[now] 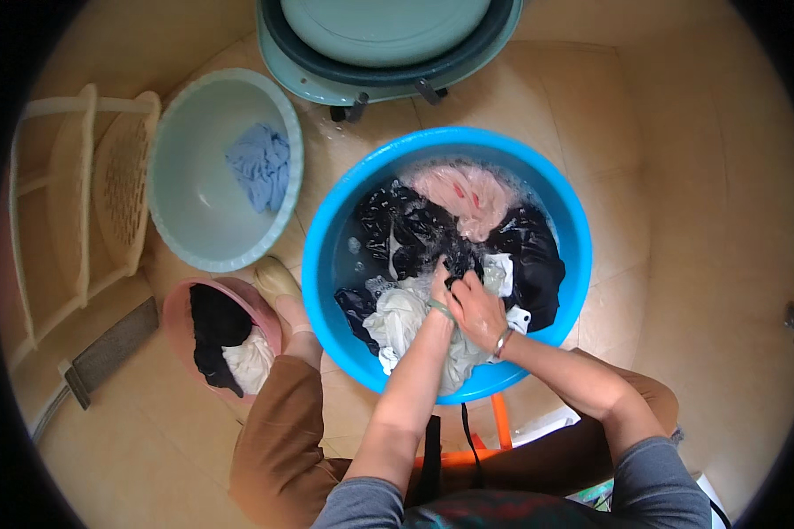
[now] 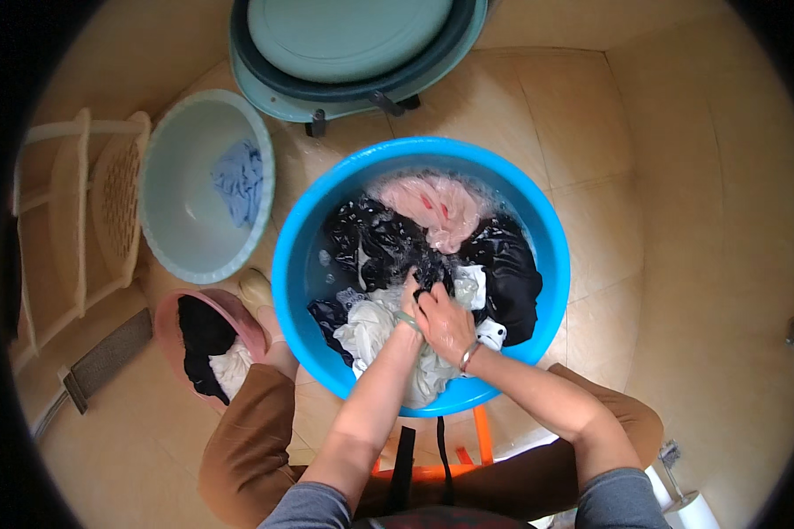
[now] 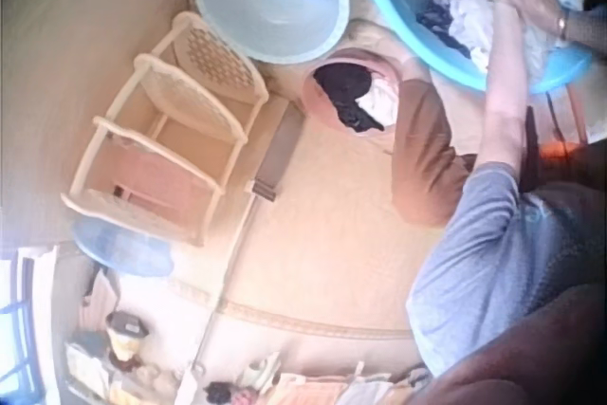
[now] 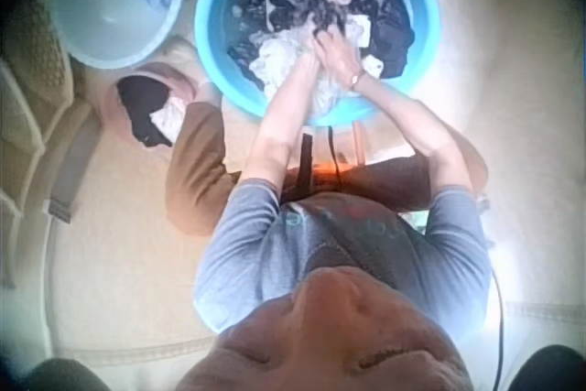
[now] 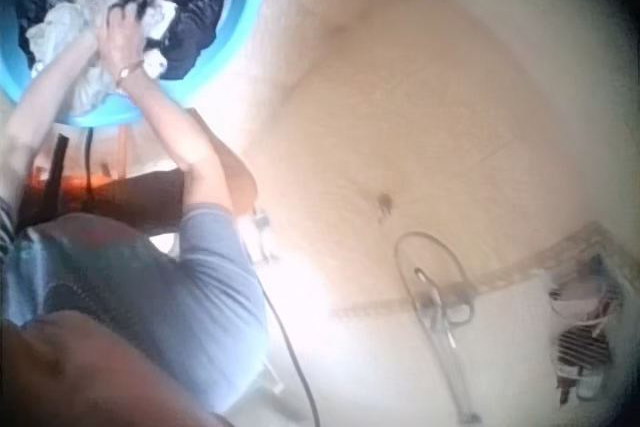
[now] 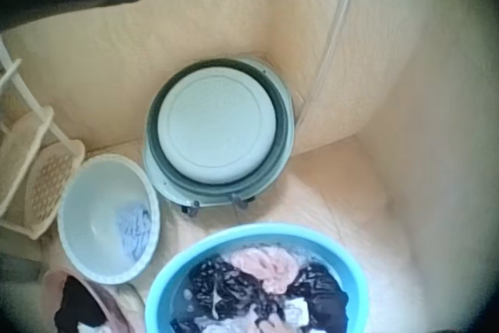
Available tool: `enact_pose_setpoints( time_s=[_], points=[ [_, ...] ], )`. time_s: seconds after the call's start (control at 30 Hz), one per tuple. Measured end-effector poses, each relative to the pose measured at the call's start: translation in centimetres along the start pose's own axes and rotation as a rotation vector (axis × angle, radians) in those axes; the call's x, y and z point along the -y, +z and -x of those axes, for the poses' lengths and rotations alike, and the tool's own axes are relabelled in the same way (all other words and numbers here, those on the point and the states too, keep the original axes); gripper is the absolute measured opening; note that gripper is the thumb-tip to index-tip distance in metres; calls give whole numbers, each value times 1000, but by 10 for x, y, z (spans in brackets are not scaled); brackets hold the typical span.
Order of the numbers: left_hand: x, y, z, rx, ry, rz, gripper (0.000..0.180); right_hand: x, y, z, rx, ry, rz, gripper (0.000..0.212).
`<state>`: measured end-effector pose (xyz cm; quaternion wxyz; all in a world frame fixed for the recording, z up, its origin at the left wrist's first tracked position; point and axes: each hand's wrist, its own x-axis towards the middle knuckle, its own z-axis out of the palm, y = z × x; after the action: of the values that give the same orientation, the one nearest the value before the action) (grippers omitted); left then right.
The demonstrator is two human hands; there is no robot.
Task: The person is hand-washing clothes in a blue basin filled with soapy water. They repeatedly submerge, scrub, and wring out various garments, including dark and light-colored items, before placing them into a pink basin.
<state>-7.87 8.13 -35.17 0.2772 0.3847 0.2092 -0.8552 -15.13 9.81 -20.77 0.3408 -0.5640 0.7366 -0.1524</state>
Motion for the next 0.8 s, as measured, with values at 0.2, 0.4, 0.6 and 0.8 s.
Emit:
enact_pose_setpoints(
  time_s=[0.2,0.4,0.6,0.8],
  points=[
    [6,40,20,-413,68,-391,36,-36,30,-62,-90,222,147,20],
    [3,45,14,-402,31,-221,45,-54,26,-97,-19,283,215,16],
    [1,-21,-3,123,21,-60,30,-6,2,-11,66,9,33,17],
    [4,1,4,-245,150,-525,33,-33,31,-38,19,148,115,18]
  ],
)
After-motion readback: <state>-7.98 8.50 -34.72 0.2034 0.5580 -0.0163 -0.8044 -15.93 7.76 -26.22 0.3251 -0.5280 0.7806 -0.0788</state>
